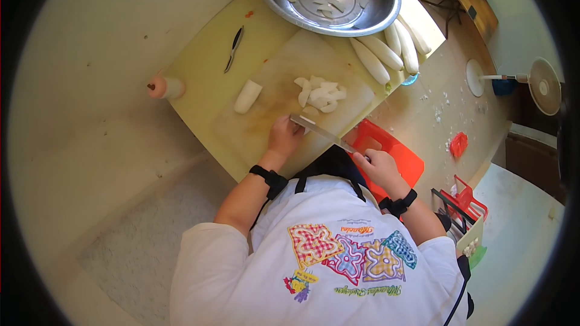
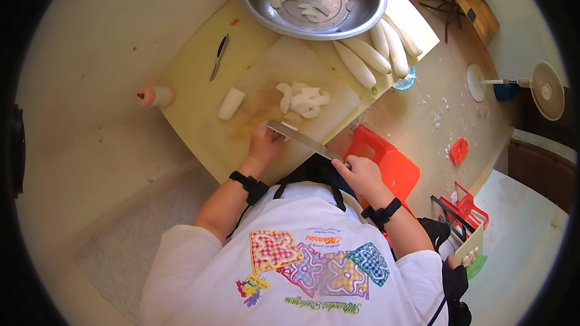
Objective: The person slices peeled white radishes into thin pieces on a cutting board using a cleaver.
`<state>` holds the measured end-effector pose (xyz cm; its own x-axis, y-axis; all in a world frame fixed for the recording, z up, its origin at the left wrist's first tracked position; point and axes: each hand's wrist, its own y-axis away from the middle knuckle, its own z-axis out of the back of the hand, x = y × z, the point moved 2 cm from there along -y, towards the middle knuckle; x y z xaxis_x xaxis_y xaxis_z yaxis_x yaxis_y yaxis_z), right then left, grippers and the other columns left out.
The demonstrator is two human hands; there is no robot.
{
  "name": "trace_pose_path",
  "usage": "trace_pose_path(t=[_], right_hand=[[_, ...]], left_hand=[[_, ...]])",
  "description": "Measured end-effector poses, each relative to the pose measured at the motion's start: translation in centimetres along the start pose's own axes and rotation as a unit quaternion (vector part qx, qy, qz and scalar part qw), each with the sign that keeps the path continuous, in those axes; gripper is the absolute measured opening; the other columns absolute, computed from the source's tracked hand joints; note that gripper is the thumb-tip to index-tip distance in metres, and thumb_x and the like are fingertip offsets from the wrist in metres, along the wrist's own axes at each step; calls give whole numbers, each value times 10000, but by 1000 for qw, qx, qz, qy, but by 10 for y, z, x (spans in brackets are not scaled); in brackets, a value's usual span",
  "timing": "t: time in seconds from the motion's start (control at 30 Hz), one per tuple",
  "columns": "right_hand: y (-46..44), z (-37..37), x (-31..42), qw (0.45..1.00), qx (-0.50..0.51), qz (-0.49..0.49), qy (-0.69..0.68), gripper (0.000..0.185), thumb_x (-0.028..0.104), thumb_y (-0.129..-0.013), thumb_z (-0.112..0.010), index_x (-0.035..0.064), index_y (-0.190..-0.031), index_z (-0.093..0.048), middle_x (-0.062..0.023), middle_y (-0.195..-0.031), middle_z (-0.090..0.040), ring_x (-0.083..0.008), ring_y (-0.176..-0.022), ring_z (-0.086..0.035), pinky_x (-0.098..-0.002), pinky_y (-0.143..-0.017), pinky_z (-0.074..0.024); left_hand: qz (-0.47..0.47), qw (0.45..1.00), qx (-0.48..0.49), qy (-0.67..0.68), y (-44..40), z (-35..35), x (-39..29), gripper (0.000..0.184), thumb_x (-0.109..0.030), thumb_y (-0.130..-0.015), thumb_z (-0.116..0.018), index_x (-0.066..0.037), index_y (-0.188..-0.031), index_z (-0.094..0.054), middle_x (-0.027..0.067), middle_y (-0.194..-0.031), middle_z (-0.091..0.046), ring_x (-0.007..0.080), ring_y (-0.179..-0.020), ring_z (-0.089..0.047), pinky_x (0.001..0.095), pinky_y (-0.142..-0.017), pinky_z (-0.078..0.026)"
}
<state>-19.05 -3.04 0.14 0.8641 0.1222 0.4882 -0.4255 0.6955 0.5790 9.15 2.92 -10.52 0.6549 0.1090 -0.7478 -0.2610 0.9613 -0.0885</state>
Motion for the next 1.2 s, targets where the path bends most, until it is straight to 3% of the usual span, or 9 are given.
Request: trace_pose_path(t=[0.8, 1.2], right_hand=[[-12, 4, 2, 999, 5, 32, 24, 586, 548, -963, -549, 11, -741, -633, -212, -679, -642, -410, -678, -646, -497, -633, -503], [-19, 21, 21, 997, 81, 8, -5, 626, 545, -986, -513, -22, -765, -662, -237, -685, -642, -423, -678, -642, -494, -639, -509]], left_hand=[[40, 999, 31, -12, 4, 6, -9, 275, -81, -765, -752, -65, -1035, -704, 172, -985, -668, 395, -885, -655, 444, -757, -548], [38, 998, 34, -23, -2, 8, -17, 203, -112, -784, -748, -43, -974, -730, 176, -1024, -676, 392, -930, -652, 445, -814, -553]])
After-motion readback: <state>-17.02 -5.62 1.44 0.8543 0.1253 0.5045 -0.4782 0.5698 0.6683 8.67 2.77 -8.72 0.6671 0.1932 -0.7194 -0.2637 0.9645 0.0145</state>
